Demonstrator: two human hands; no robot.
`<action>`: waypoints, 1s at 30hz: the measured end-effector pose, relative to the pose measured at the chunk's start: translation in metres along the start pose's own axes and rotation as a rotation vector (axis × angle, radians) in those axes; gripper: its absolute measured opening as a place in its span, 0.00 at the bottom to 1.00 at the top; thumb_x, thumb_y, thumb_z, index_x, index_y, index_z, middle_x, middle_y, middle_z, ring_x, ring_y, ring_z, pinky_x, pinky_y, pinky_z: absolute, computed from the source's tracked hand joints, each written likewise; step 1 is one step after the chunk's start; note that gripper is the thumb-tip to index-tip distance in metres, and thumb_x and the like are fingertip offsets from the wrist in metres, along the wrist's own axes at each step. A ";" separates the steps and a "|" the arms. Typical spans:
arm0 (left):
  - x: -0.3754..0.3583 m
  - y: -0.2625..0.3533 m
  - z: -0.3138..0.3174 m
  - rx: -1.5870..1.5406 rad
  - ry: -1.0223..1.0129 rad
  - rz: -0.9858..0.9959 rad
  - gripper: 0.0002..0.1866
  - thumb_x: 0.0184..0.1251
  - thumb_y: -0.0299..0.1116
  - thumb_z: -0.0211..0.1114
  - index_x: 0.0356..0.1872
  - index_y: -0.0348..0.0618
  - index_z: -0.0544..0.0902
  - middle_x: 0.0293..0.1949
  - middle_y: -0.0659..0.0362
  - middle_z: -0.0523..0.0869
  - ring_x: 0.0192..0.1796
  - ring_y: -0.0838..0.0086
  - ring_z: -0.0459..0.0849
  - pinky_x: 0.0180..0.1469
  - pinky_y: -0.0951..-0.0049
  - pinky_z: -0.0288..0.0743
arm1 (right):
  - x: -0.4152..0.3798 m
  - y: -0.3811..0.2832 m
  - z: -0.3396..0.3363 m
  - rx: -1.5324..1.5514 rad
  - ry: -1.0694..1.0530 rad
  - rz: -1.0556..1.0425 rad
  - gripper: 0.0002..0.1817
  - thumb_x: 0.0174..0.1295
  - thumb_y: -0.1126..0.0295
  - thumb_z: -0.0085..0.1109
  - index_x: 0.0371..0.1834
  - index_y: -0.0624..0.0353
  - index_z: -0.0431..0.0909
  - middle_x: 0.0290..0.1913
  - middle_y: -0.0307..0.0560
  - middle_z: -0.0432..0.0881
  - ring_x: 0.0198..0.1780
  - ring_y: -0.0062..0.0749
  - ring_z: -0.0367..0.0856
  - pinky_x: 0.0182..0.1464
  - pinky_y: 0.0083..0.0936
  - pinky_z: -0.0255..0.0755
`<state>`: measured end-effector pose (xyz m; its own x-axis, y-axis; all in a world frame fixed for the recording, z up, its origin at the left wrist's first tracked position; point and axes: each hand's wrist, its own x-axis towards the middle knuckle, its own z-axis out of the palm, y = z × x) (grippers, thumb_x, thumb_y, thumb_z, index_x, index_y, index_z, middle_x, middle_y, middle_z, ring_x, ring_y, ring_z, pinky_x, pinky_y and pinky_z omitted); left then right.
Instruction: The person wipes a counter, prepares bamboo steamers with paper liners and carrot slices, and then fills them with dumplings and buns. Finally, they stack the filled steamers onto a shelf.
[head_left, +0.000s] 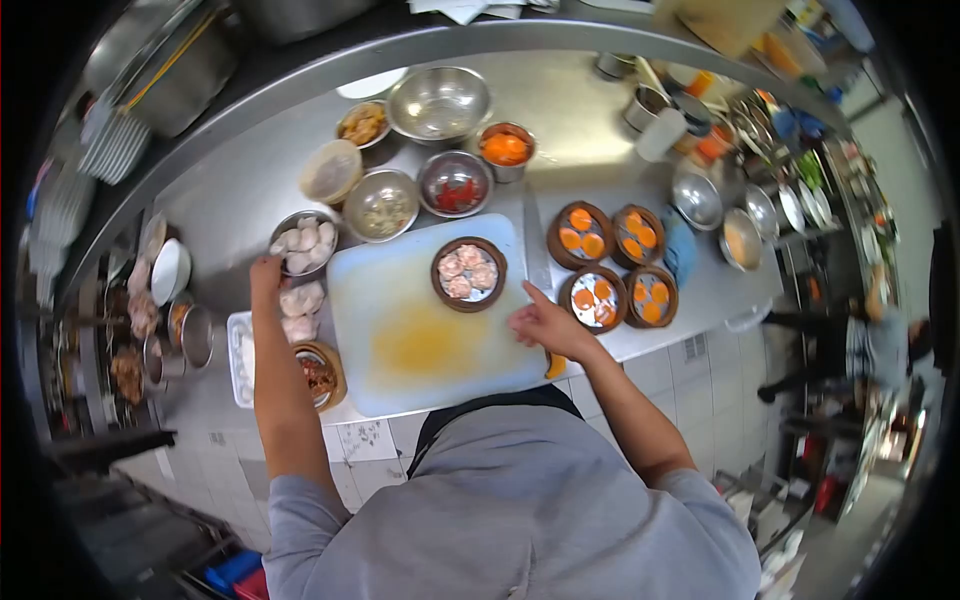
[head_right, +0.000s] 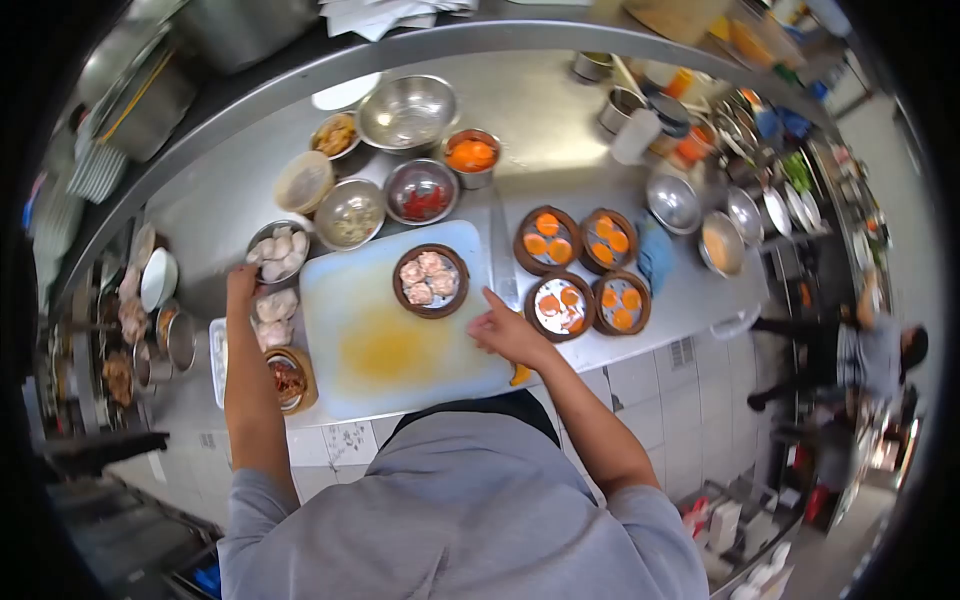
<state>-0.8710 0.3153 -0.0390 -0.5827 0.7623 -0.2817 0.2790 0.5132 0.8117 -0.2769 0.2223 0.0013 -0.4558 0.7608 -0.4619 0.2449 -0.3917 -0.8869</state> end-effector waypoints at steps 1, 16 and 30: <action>0.004 0.001 0.004 -0.082 -0.002 0.045 0.10 0.64 0.36 0.62 0.34 0.40 0.79 0.25 0.60 0.80 0.23 0.75 0.79 0.21 0.73 0.76 | 0.010 0.006 0.011 0.104 0.029 -0.001 0.48 0.67 0.68 0.62 0.82 0.62 0.38 0.45 0.48 0.82 0.37 0.29 0.83 0.39 0.26 0.80; -0.275 0.015 0.093 -0.058 -0.566 0.251 0.10 0.63 0.31 0.61 0.44 0.42 0.82 0.32 0.68 0.80 0.35 0.82 0.76 0.37 0.77 0.73 | 0.016 0.011 -0.001 -0.190 0.105 -0.225 0.39 0.66 0.75 0.59 0.80 0.56 0.52 0.54 0.45 0.80 0.40 0.23 0.82 0.43 0.23 0.79; -0.414 0.066 0.212 0.524 -0.047 0.764 0.23 0.55 0.29 0.71 0.55 0.49 0.83 0.45 0.56 0.84 0.47 0.58 0.81 0.48 0.61 0.78 | -0.031 -0.030 -0.014 -1.132 -0.089 -0.561 0.25 0.52 0.58 0.72 0.50 0.57 0.77 0.48 0.51 0.81 0.54 0.49 0.81 0.55 0.41 0.76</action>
<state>-0.4493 0.1174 0.0231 -0.0703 0.9763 0.2047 0.8907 -0.0310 0.4535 -0.2576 0.2176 0.0420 -0.7789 0.6239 -0.0633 0.5726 0.6665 -0.4773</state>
